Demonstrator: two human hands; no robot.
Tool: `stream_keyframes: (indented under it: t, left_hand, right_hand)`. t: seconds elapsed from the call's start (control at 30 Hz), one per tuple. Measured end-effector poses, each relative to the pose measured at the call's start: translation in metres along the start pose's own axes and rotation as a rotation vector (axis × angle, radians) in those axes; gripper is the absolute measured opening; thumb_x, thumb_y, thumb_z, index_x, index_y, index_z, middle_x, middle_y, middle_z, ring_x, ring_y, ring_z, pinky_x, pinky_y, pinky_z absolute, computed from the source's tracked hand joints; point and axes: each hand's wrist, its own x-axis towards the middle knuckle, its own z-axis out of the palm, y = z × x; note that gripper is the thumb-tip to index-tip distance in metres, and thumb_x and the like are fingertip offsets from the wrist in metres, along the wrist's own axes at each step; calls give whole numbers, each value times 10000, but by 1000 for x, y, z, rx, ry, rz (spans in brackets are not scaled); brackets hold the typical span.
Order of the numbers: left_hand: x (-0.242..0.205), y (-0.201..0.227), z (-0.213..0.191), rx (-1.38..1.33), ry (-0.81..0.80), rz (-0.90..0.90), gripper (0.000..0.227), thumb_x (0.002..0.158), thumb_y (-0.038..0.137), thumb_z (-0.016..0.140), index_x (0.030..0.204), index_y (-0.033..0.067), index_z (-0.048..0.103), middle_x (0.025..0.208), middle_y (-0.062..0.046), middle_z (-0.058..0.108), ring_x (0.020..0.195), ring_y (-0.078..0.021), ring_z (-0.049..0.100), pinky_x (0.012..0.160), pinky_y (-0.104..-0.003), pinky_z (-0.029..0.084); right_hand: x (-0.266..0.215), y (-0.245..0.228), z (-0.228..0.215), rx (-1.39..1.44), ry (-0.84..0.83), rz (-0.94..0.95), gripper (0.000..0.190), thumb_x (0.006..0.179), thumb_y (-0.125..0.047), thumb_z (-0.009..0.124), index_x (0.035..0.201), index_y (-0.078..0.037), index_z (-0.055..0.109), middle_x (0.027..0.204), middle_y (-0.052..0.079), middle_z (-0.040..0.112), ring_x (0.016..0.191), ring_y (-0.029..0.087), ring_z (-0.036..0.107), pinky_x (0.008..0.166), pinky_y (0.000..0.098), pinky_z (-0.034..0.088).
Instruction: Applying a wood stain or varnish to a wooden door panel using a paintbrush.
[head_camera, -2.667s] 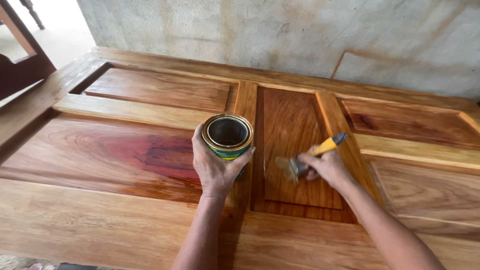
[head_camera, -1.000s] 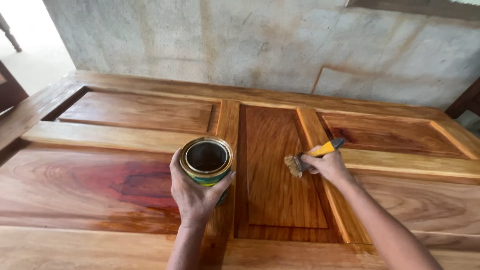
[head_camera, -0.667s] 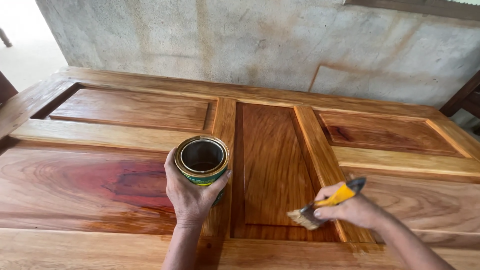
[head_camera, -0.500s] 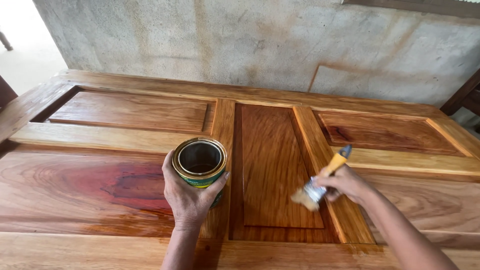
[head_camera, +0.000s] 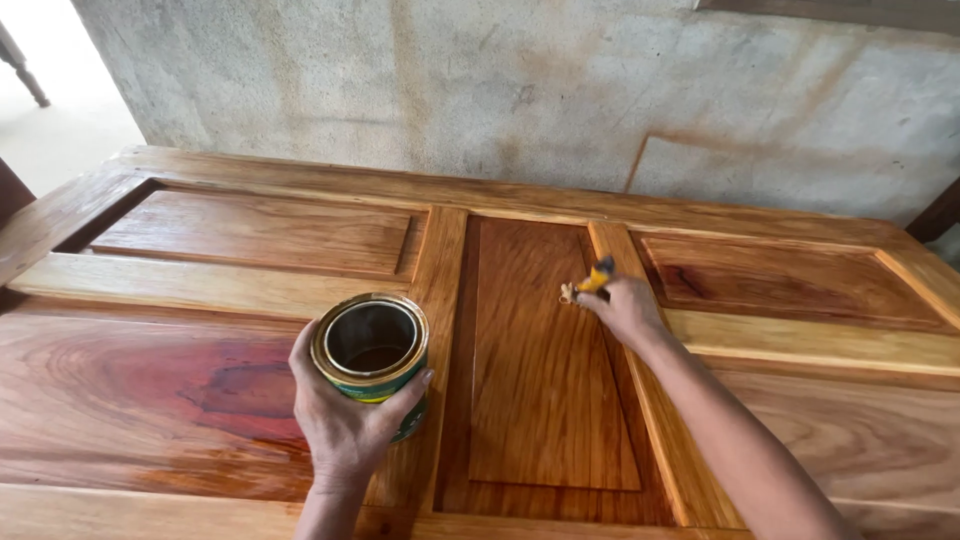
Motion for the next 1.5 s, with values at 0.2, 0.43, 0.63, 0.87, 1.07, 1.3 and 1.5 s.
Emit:
stream_keyframes:
  t: [0.2,0.43,0.63,0.87,1.07,1.3,1.5]
  left_hand:
    - [-31,-40,8,-31,27,16,1127,565,339,970,1448,1,357,1284,-183,637,1178,-288,659,1011,-414,527]
    - [-42,-56,11,-34,41,52,1154,571,330,971,1473,-13,338,1331,-198,616,1233,-288,635,1051,-416,512]
    - [-41,-46,0,-77,43,38,1129,585,305,981,1469,-6,351,1329,-188,623,1236,-283,642,1057,-407,522]
    - [-19,-10,-23,-121,-4,-44,1080,610,292,984,1444,5,360,1300,-169,649,1210,-260,663,1047,-393,535]
    - [4,-32,-63,-218,-132,81,1071,650,271,968,1464,-6,330,1357,-184,593,1266,-271,634,1115,-406,533]
    - [13,-56,-104,-117,-76,174,968,644,127,892,1403,-77,328,1325,-227,555,1233,-303,611,1070,-425,524]
    - [34,-89,-120,-46,-216,-45,586,728,41,824,1286,2,647,1168,-159,733,1040,-254,731,929,-402,601]
  right_hand:
    - [-63,-25,-60,11,-488,263,218,893,-234,758,1083,-129,747,865,66,758,687,216,688,563,337,575]
    - [-55,-6,-47,401,-678,360,263,796,-185,813,994,-34,727,915,92,779,806,197,796,578,338,693]
    - [3,-1,5,505,-335,214,236,859,-223,788,1008,-41,773,947,157,795,761,196,771,606,354,666]
    - [-71,-102,-39,126,-240,-127,200,884,-294,746,938,-102,738,896,59,767,624,125,692,451,268,540]
    - [-145,-116,-110,88,-725,-93,198,822,-298,846,833,-118,766,683,29,749,580,85,629,448,217,451]
    - [-122,-43,-115,339,-475,602,229,821,-202,778,830,16,707,681,158,714,462,193,664,385,286,554]
    - [-35,22,-45,514,-93,536,181,825,-114,777,891,28,686,786,129,700,562,178,680,469,312,612]
